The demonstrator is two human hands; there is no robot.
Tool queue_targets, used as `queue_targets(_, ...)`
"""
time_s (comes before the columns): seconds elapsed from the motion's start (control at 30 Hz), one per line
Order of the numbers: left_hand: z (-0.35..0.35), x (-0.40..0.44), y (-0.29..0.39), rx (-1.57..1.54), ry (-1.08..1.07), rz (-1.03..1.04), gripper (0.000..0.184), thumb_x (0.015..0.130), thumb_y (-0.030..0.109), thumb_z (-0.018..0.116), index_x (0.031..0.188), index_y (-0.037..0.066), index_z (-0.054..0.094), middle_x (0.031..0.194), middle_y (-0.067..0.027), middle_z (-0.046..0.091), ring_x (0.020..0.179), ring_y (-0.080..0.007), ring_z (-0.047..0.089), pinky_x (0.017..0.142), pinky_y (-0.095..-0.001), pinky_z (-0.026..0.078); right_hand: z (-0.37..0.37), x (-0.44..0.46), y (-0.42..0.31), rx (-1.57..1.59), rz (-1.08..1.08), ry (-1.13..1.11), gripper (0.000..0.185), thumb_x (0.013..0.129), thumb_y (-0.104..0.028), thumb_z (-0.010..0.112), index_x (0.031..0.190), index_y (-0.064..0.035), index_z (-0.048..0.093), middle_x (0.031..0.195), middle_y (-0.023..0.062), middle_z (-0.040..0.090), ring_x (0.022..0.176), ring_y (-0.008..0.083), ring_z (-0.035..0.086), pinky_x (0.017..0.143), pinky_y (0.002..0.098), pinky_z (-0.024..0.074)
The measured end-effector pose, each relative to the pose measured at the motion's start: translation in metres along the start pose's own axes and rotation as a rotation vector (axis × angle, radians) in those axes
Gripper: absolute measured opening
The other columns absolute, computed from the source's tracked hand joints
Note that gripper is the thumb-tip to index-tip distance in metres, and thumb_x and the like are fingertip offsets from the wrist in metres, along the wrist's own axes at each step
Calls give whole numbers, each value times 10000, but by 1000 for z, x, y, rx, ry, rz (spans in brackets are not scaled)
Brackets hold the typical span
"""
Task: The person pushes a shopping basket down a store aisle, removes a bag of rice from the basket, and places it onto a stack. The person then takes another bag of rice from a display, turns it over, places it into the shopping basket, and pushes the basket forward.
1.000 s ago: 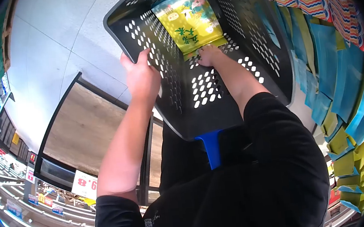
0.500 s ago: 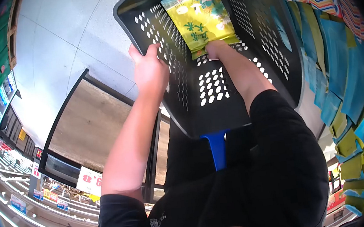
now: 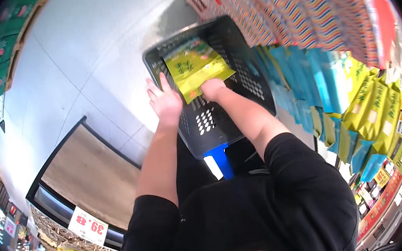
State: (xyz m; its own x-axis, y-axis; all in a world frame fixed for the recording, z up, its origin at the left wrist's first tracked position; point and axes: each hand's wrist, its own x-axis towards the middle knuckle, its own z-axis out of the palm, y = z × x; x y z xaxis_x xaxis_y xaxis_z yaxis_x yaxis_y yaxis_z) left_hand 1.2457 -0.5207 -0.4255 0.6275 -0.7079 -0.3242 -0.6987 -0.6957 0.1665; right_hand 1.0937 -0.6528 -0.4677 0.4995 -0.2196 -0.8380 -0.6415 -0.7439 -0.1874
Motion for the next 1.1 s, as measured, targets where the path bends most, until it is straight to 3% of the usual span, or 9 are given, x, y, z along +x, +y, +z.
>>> queue_targets(0.13,-93,-50,21,-366,5,33,833,902,242,691,1607,113,265,1623,-348,192,1469,-513,299,1170,-586,325,-68,-2,-16,-43,-42,-12,335,850,-324,688,1102,-122,781,1175,125,745,1094,295,713,951,419,561)
queue_targets(0.23,-135,-92,-9,-578,232,146,765,881,101,704,1532,-23,323,1516,-305,388,1343,-481,470,1138,-513,395,-103,-45,-31,-178,-135,4,356,834,-365,681,1073,-125,790,1121,134,756,1057,308,719,909,430,574)
queue_targets(0.37,-161,-141,-63,-1012,87,-200,675,978,131,650,1533,11,283,1440,-235,486,1203,-318,587,1022,-450,472,-157,-150,-39,-257,-218,-15,313,814,-297,675,1010,-85,794,1097,146,759,985,320,738,842,451,584)
queue_targets(0.4,-162,-148,-75,-1060,68,-248,661,986,143,644,1527,14,287,1421,-231,505,1192,-307,595,1012,-449,475,-143,-158,-25,-289,-280,20,303,808,-370,661,948,-133,787,894,135,756,870,357,732,753,492,587)
queue_targets(0.67,-159,-108,-53,-1482,-314,-463,643,1049,492,487,1508,59,360,1424,-164,560,1182,-287,625,1008,-491,451,-290,-528,-94,-425,-726,343,209,688,-312,716,627,-136,621,629,18,604,602,261,643,488,425,480)
queue_targets(0.8,-186,-87,12,-2017,-1211,-161,1048,861,807,577,1568,71,338,1577,-166,447,1412,-323,478,1147,-524,385,-357,-681,-135,-553,-770,407,195,567,-267,698,518,-120,579,565,26,584,542,238,620,479,399,448)
queue_targets(0.9,-230,-109,83,-2196,-1621,469,1197,724,851,655,1615,143,285,1601,-117,424,1454,-332,422,1184,-533,363,-382,-747,-148,-712,-695,485,159,546,-227,685,508,-131,564,537,-15,531,554,193,591,544,358,468)
queue_targets(1.03,-283,-139,147,-2382,-1318,365,1110,724,746,766,1625,311,286,1621,-5,407,1444,-339,432,1169,-539,395,-380,-789,-129,-877,-520,390,138,568,-205,689,526,-126,584,552,-24,526,589,189,568,607,344,487)
queue_targets(1.1,-284,-137,156,-2360,-1302,278,1002,787,652,776,1583,200,369,1569,-81,469,1409,-349,474,1154,-535,413,-366,-796,-106,-892,-469,368,131,597,-194,692,542,-120,599,577,-19,539,631,195,573,636,343,501)
